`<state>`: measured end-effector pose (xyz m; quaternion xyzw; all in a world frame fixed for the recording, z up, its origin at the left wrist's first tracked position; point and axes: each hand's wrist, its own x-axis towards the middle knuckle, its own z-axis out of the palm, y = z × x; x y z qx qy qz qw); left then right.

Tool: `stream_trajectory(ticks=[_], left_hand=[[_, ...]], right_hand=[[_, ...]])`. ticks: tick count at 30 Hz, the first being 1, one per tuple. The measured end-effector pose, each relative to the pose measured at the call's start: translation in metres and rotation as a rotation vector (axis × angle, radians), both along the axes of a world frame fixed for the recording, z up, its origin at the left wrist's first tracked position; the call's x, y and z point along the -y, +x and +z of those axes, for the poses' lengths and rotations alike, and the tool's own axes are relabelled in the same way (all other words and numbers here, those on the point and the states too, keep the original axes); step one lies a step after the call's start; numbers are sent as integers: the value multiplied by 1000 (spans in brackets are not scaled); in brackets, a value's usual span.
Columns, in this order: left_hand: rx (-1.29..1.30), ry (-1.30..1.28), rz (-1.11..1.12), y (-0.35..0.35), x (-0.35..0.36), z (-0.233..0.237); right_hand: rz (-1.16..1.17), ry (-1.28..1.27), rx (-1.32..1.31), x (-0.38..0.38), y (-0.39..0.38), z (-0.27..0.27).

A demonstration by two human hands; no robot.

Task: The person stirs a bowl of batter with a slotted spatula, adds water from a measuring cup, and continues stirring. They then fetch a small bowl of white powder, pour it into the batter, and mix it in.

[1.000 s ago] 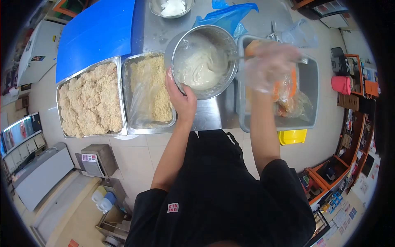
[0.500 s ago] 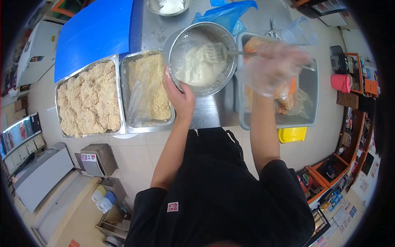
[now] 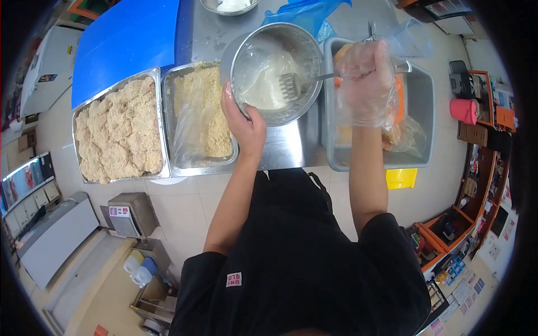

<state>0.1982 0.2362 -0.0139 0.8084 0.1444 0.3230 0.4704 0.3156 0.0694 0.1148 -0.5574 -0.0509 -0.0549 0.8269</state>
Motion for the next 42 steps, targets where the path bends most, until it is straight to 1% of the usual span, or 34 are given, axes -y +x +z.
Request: stream_trajectory(ticks=[2, 5, 8, 11, 14, 17, 18, 20, 22, 24, 26, 29, 31, 33, 35, 38, 40, 42], left_hand=[[-13, 10, 23, -2, -1, -1], [-13, 24, 37, 2, 1, -5], [5, 37, 30, -2, 4, -5], [22, 19, 13, 6, 2, -2], [-1, 1, 1, -3, 2, -6], [-4, -37, 41, 1, 1, -3], [-9, -57, 65, 3, 1, -3], [-33, -27, 39, -3, 1, -9], [-21, 4, 39, -3, 2, -10], [20, 35, 55, 0, 5, -6], [9, 7, 52, 6, 0, -8], [10, 21, 39, 0, 3, -14], [14, 28, 37, -2, 4, -9], [13, 0, 49, 3, 5, -1], [10, 0, 36, 2, 4, -4], [21, 5, 30, 1, 6, -6], [23, 11, 42, 3, 4, -4], [-2, 8, 69, 3, 5, -5]], right_hand=[[128, 187, -116, 9, 5, 4], [100, 242, 126, 13, 5, 18], [-187, 73, -85, -6, 2, 2], [-235, -17, -64, -9, -11, 12], [-409, 212, -111, 8, 0, 15], [-375, 122, -218, -10, -14, -2], [-336, 142, -165, -8, -15, 6], [-267, 169, -85, -1, -24, 27], [-514, -141, 107, -13, -15, 2], [-508, -156, 85, -17, -18, -1], [-233, 120, -146, -12, -30, 12], [-272, 263, -66, 9, -20, 21], [-412, 335, -227, -5, -19, -6], [-407, 323, -232, -10, -16, -8], [-263, 204, -120, -12, -33, 24], [-451, 209, -133, -15, -19, 16], [-379, 255, -207, -18, -29, 1], [-271, 252, -172, -18, -30, 5]])
